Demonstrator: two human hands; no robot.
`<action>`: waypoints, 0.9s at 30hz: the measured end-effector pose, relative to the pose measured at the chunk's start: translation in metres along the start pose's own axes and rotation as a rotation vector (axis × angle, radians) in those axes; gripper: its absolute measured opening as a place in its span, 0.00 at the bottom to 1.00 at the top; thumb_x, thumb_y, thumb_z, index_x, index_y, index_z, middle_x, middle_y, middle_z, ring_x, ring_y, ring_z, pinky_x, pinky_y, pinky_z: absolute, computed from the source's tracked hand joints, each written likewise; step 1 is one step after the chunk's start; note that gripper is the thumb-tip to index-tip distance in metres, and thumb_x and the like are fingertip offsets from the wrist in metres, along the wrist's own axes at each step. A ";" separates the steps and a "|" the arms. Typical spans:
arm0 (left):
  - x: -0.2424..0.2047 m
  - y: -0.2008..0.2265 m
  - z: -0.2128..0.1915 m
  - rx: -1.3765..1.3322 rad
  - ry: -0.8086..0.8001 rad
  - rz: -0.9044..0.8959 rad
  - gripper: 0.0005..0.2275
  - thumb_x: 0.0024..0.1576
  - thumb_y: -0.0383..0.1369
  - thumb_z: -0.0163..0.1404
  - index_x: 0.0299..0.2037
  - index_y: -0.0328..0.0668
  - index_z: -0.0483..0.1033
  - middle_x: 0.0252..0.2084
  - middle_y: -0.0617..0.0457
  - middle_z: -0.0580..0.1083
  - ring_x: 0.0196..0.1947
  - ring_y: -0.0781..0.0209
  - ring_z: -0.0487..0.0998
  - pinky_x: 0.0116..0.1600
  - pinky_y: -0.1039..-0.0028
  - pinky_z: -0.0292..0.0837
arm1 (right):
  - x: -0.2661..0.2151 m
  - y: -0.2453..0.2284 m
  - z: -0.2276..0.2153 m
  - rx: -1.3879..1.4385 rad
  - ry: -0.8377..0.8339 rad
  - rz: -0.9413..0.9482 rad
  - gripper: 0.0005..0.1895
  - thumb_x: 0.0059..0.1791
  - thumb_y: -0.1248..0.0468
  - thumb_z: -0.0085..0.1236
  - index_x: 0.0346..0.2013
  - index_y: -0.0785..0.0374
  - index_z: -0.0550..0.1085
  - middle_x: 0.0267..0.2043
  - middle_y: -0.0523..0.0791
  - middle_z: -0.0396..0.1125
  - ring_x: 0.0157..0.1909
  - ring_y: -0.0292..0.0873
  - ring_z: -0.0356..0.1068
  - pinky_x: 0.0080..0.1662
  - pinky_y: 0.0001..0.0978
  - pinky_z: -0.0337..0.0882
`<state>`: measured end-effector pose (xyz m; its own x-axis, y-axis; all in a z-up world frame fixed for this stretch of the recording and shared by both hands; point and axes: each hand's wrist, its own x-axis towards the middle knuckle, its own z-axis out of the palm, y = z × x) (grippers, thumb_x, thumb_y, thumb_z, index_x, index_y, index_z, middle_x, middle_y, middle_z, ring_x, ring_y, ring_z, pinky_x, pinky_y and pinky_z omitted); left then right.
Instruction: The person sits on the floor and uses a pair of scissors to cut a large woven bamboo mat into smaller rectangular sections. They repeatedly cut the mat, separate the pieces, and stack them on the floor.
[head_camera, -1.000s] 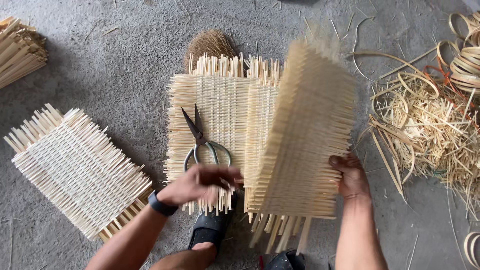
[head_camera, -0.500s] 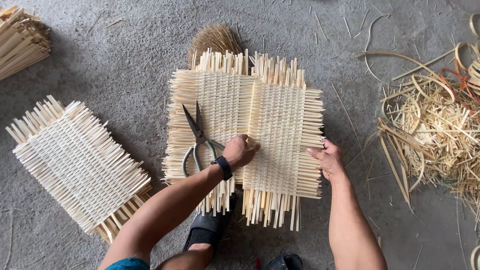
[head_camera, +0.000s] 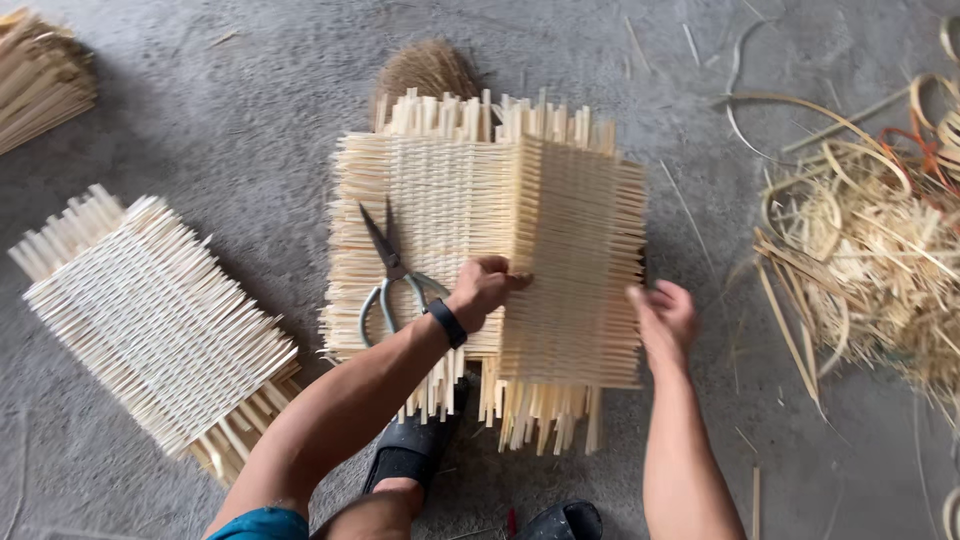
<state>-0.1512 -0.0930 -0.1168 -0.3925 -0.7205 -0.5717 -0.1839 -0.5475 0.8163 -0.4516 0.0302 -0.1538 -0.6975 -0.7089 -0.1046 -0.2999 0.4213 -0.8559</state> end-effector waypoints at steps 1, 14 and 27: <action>-0.013 0.002 -0.001 -0.044 -0.009 0.073 0.12 0.54 0.37 0.64 0.38 0.33 0.82 0.33 0.53 0.79 0.33 0.67 0.75 0.39 0.71 0.73 | -0.009 0.000 -0.012 0.051 0.032 0.027 0.21 0.51 0.64 0.68 0.55 0.70 0.72 0.41 0.44 0.70 0.38 0.35 0.68 0.38 0.28 0.70; -0.212 -0.057 -0.316 -0.621 0.572 0.429 0.05 0.63 0.29 0.55 0.45 0.37 0.77 0.40 0.55 0.78 0.40 0.66 0.77 0.48 0.75 0.75 | -0.153 0.032 -0.032 0.322 -0.013 0.067 0.08 0.58 0.66 0.59 0.46 0.70 0.73 0.35 0.45 0.71 0.32 0.37 0.71 0.36 0.28 0.74; -0.219 -0.228 -0.453 -0.579 1.007 -0.157 0.15 0.60 0.29 0.59 0.55 0.31 0.77 0.43 0.48 0.78 0.37 0.58 0.76 0.44 0.65 0.75 | -0.195 -0.073 0.061 0.102 -0.260 -0.165 0.08 0.55 0.66 0.57 0.42 0.70 0.76 0.29 0.45 0.72 0.30 0.34 0.71 0.33 0.24 0.71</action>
<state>0.3854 -0.0030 -0.2152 0.5364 -0.4973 -0.6818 0.3723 -0.5856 0.7201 -0.2538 0.1028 -0.1018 -0.4517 -0.8890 -0.0750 -0.3186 0.2393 -0.9172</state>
